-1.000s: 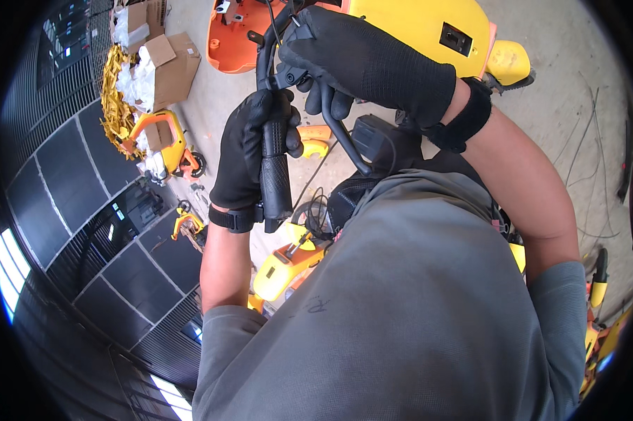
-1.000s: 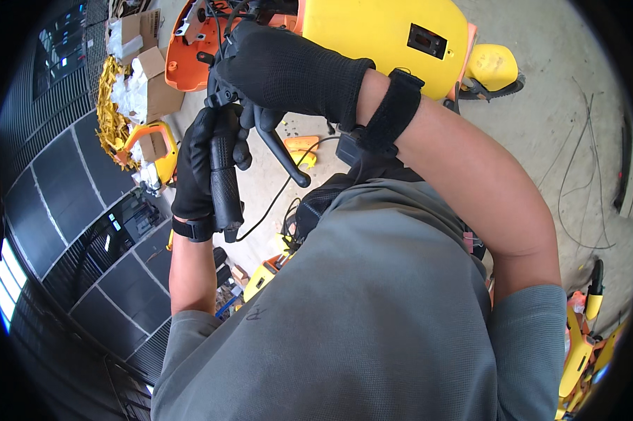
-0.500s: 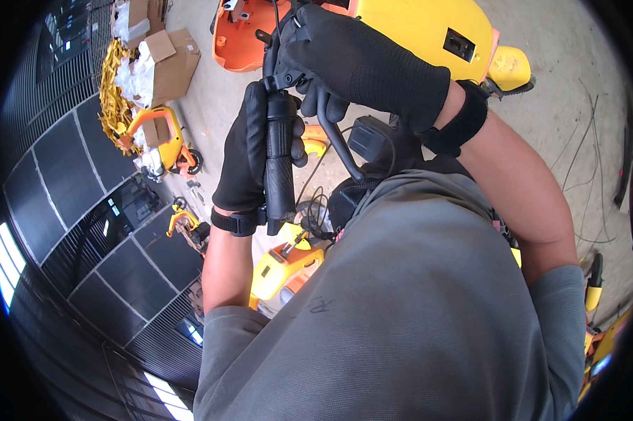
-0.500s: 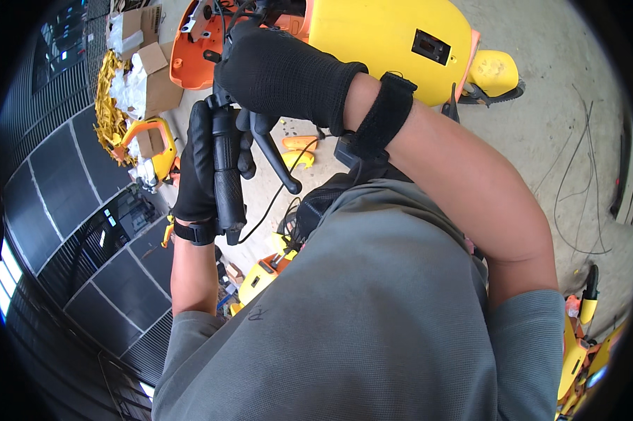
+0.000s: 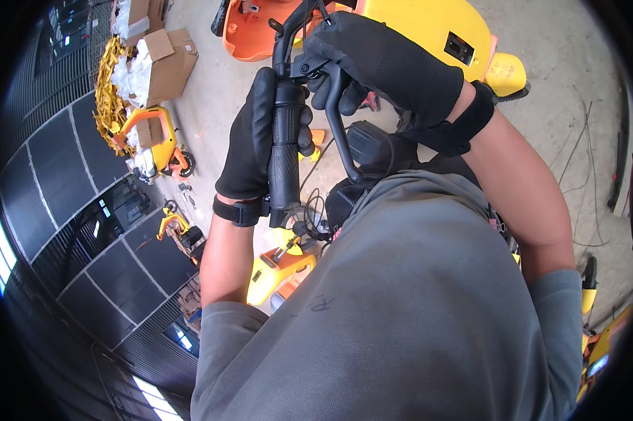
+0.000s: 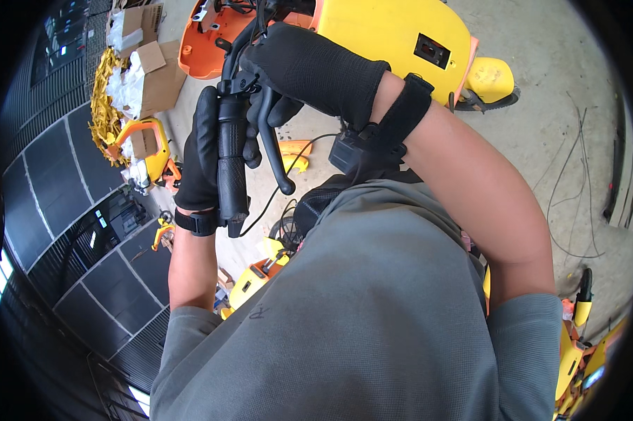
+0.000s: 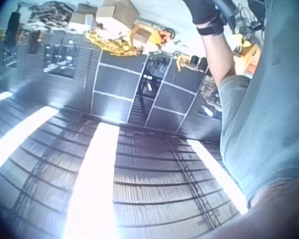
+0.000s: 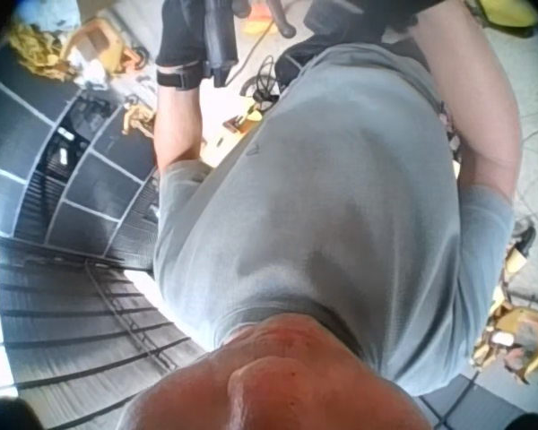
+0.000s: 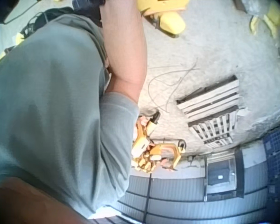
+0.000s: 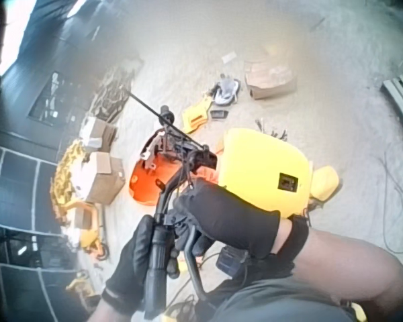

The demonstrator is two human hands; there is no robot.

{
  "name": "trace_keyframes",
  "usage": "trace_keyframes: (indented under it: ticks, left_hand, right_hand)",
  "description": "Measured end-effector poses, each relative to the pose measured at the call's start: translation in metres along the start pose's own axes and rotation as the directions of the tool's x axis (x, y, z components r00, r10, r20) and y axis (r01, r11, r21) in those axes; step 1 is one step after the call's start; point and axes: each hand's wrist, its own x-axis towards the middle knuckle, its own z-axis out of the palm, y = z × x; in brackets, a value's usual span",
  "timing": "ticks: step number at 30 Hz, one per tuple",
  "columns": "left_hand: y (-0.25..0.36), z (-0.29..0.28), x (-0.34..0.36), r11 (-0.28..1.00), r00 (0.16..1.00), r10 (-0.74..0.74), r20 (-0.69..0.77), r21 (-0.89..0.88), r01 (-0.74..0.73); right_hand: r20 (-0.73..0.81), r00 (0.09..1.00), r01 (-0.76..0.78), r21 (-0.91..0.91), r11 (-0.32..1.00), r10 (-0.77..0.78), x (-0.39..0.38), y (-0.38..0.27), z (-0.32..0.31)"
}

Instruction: The person works on the handlebars and front assembly of an orange and yellow scooter, using a power drill to drive screws into the plastic housing. The person picks up a drill bit, inserts it into the tool, and then applies the tool to the scooter's handlebars and frame.

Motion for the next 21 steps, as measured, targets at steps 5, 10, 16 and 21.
trace_keyframes:
  ticks: [5, 10, 16, 21]
  left_hand:
    - [-0.001, -0.001, 0.007, 0.999, 0.999, -0.011, 0.041, -0.03, 0.012]
    - [-0.008, -0.003, 0.005, 0.998, 0.994, 0.06, 0.095, -0.027, -0.058]
    - [-0.013, -0.011, 0.018, 0.992, 0.987, 0.097, 0.128, -0.097, -0.085]
    - [-0.024, -0.011, 0.018, 0.939, 0.946, 0.287, 0.151, -0.241, -0.247]
  right_hand:
    - [0.061, 0.935, 0.309, -0.625, 0.717, -0.35, 0.005, 0.017, -0.003]
    - [0.078, 0.961, -0.27, 0.046, 0.962, 0.266, 0.006, 0.0, -0.006]
    - [0.024, 0.853, -0.519, 0.141, 0.843, 0.521, 0.029, -0.01, -0.004]
    - [0.064, 0.89, -0.456, 0.168, 0.874, 0.452, 0.031, -0.007, -0.005]
